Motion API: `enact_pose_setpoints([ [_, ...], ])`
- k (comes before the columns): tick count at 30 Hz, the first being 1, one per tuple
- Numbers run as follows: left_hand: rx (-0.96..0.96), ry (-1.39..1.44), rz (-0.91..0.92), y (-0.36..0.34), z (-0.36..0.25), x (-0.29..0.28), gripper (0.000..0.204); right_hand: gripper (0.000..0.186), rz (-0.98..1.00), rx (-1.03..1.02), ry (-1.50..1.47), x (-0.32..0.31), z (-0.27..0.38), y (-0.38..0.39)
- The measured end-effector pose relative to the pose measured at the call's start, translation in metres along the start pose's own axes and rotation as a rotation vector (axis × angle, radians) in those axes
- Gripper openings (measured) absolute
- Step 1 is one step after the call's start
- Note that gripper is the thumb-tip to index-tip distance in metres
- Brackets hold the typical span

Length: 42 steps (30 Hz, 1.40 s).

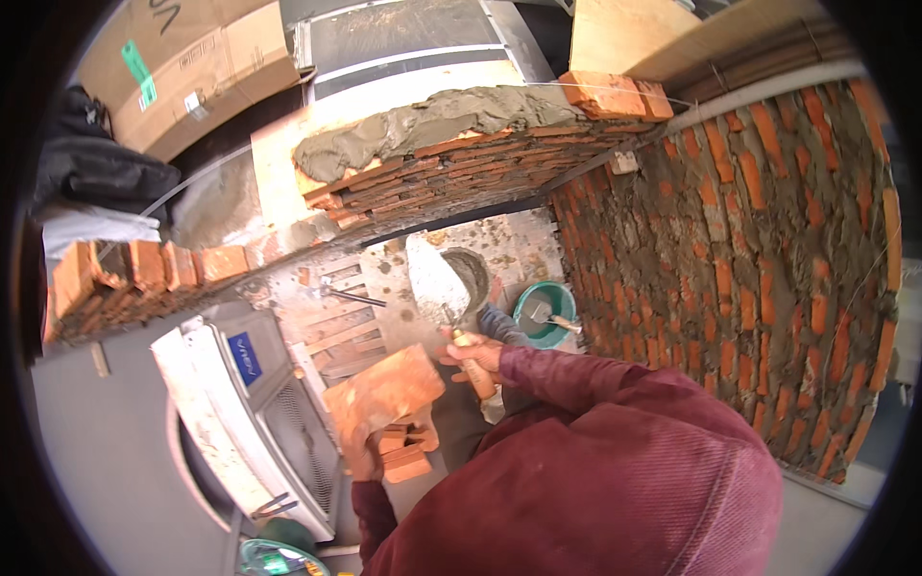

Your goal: The person applies mortar to a brick ledge with a trowel, places bricks along a guide string, and mixes more mortar in a bucket.

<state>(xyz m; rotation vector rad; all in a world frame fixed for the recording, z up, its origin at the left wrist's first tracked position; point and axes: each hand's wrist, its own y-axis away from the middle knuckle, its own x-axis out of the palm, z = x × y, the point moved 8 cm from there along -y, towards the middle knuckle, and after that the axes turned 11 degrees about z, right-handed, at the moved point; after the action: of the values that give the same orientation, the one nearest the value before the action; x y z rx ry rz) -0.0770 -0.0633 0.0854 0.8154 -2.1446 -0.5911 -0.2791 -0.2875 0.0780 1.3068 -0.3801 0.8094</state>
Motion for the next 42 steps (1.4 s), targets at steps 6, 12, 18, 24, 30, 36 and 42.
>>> enact_pose_setpoints([
  [6,-0.048,-0.106,0.188,-0.045,-0.046,0.197,0.040,0.076,-0.100,-0.344,0.239,0.023,0.121,0.120],
  [12,0.324,-1.338,0.234,-0.049,-0.102,0.352,0.083,0.076,-0.074,-0.545,0.062,-0.040,0.174,0.190],
  [18,0.618,-2.205,0.810,-0.049,-0.085,0.513,0.114,0.074,-0.127,-0.461,0.044,-0.058,0.225,0.232],
  [24,0.743,-2.049,0.778,-0.104,-0.104,0.542,0.091,0.055,-0.198,-0.593,-0.151,-0.092,0.255,0.217],
  [30,0.849,-2.033,0.552,-0.217,-0.146,0.524,0.088,0.024,-0.641,-0.382,-0.043,-0.196,0.160,0.272],
  [36,0.929,-1.994,0.623,-0.266,-0.158,0.564,0.085,0.019,-1.060,-0.150,0.046,-0.182,0.060,0.308],
  [42,0.912,-1.999,0.663,-0.290,-0.146,0.572,0.088,0.051,-1.009,-0.232,0.297,-0.125,0.108,0.293],
])
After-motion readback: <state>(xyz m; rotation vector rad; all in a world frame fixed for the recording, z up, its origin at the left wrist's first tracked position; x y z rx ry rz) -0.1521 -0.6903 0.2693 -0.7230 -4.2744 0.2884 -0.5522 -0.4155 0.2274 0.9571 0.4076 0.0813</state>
